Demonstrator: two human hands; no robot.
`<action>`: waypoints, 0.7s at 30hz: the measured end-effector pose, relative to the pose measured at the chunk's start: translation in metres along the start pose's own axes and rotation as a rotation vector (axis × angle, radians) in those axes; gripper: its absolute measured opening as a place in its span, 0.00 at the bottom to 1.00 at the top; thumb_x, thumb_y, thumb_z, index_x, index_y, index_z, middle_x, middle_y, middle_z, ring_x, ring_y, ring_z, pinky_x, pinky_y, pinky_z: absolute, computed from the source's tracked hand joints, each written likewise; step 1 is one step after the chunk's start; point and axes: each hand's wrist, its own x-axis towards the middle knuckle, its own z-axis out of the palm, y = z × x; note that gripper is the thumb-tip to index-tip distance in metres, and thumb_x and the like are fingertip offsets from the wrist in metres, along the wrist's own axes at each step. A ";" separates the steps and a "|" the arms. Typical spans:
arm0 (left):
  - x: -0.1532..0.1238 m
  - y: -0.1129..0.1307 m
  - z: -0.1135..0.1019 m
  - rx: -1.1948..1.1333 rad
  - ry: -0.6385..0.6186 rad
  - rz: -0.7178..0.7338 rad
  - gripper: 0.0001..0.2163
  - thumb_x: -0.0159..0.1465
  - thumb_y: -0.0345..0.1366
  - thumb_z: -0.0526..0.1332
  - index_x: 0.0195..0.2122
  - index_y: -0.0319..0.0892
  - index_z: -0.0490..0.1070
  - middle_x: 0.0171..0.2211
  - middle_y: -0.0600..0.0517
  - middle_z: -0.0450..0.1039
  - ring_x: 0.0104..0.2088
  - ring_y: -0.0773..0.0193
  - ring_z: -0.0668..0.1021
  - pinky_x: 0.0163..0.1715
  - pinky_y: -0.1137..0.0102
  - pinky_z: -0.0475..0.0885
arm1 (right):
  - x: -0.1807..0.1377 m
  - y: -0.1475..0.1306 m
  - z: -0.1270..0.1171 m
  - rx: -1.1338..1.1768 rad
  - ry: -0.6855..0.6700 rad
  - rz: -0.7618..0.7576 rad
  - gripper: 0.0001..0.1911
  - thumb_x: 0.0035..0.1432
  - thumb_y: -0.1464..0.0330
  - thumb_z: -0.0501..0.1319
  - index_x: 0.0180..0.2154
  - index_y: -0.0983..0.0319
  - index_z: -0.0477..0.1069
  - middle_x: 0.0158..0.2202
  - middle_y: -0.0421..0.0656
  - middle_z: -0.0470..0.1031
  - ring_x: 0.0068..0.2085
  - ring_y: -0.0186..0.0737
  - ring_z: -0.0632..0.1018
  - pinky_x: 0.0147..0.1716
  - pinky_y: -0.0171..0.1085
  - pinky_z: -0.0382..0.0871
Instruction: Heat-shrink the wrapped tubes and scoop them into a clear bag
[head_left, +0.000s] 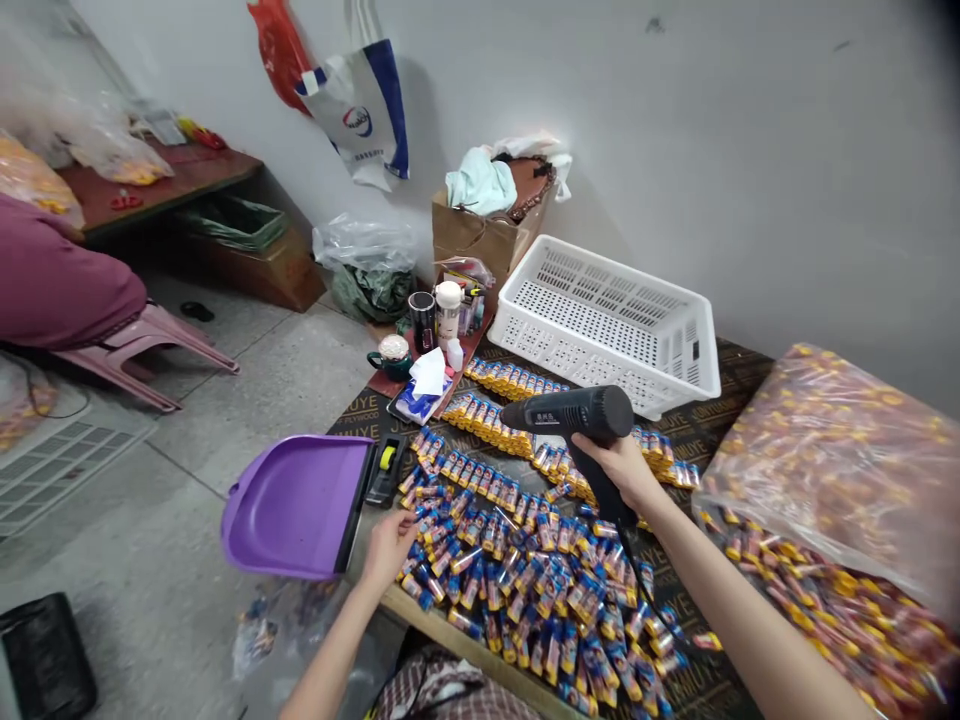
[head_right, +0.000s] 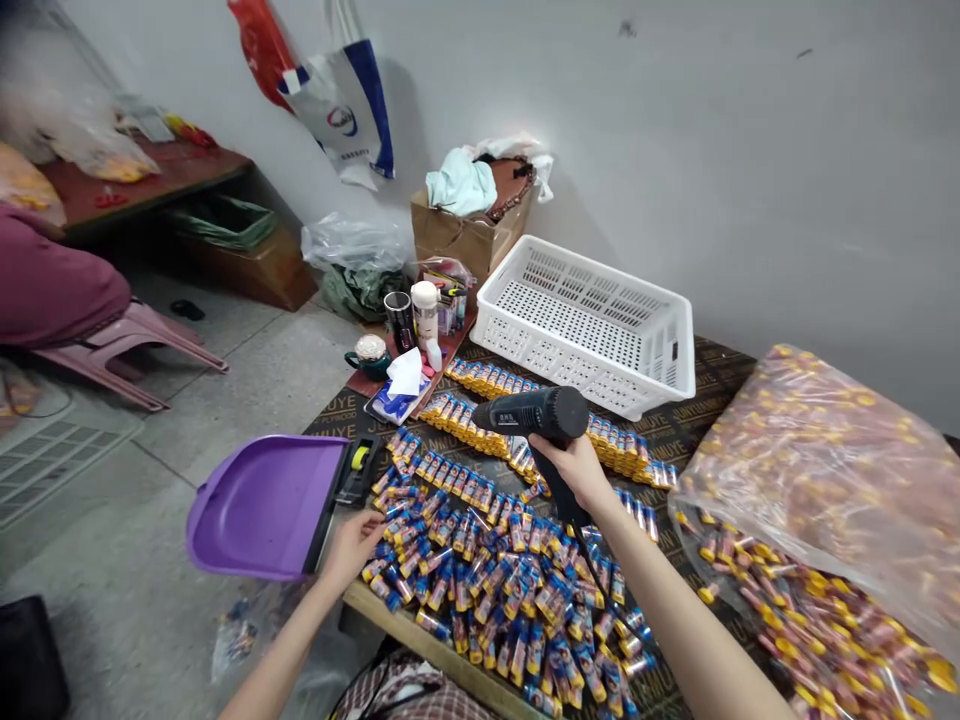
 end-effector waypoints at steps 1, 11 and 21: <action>-0.002 -0.005 0.001 -0.003 -0.004 -0.008 0.11 0.55 0.39 0.54 0.33 0.41 0.72 0.30 0.50 0.77 0.30 0.62 0.78 0.33 0.69 0.73 | 0.007 -0.003 0.007 -0.018 -0.019 -0.018 0.19 0.41 0.59 0.68 0.34 0.63 0.73 0.36 0.45 0.78 0.36 0.44 0.76 0.36 0.41 0.70; 0.057 0.065 0.015 0.178 -0.088 0.102 0.08 0.58 0.29 0.54 0.34 0.40 0.73 0.33 0.50 0.77 0.34 0.64 0.77 0.37 0.72 0.69 | 0.031 -0.013 0.015 -0.126 -0.092 -0.062 0.21 0.43 0.58 0.67 0.38 0.64 0.74 0.39 0.47 0.77 0.39 0.46 0.76 0.41 0.44 0.70; 0.177 0.219 0.139 0.583 -0.094 0.384 0.16 0.55 0.43 0.61 0.40 0.37 0.70 0.43 0.41 0.70 0.48 0.50 0.68 0.49 0.58 0.61 | -0.052 0.027 -0.107 -0.020 0.421 0.255 0.29 0.38 0.57 0.69 0.43 0.63 0.72 0.40 0.47 0.78 0.38 0.50 0.78 0.37 0.43 0.74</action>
